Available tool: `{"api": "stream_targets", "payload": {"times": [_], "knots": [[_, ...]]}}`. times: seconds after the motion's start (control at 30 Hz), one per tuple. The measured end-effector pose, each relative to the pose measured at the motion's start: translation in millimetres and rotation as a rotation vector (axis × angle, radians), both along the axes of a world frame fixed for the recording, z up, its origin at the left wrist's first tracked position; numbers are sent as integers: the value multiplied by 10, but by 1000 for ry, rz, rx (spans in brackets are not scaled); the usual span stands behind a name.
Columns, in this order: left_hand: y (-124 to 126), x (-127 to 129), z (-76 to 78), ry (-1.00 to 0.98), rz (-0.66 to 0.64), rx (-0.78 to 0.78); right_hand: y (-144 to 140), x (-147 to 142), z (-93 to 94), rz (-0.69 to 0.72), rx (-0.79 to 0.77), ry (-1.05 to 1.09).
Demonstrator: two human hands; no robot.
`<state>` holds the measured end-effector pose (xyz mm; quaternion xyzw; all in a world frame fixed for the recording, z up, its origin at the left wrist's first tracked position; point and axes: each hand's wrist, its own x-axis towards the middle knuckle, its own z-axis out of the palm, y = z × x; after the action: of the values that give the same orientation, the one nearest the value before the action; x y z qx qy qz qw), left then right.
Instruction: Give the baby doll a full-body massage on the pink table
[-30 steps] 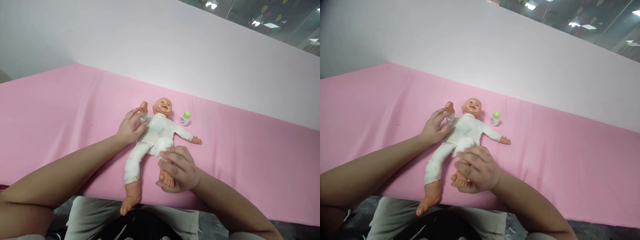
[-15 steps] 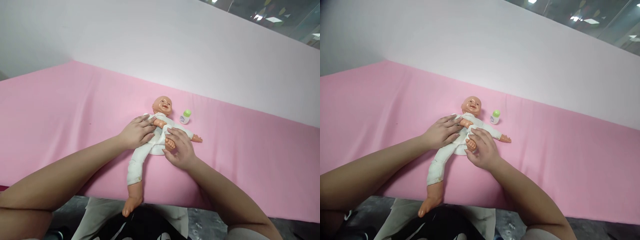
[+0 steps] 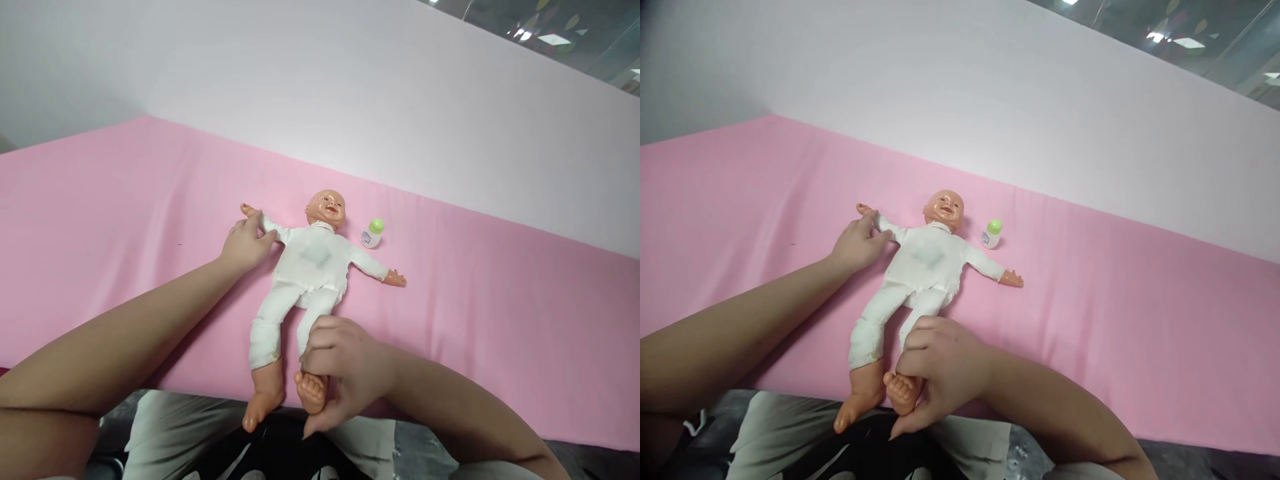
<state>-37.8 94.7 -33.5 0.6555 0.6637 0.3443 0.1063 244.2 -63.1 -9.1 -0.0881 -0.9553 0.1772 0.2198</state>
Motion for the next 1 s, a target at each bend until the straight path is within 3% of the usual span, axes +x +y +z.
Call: {"api": "stream_targets", "payload": {"times": [0.13, 0.27, 0.4, 0.53, 0.6, 0.77, 0.9, 1.0], "knots": [[4, 34, 4, -52, 47, -82, 0, -35, -54, 26, 59, -125], [-112, 111, 58, -64, -58, 45, -39, -1, 26, 0, 132, 68], [-244, 183, 104, 55, -267, 212, -88, 103, 122, -150, 278, 341], [-332, 281, 155, 251, -584, 280, -16, 191, 138, -356, 383, 382], [-352, 315, 174, 311, -666, 264, 75, 203, 131, -418, 380, 380], [-366, 331, 199, 391, -700, 209, 344, 175, 78, -576, 222, 361], [-369, 329, 194, 415, -725, 225, 472, 167, 25, -604, 109, 357], [-372, 327, 180, 371, -714, 249, 452, 189, 42, -590, 142, 370]]}}
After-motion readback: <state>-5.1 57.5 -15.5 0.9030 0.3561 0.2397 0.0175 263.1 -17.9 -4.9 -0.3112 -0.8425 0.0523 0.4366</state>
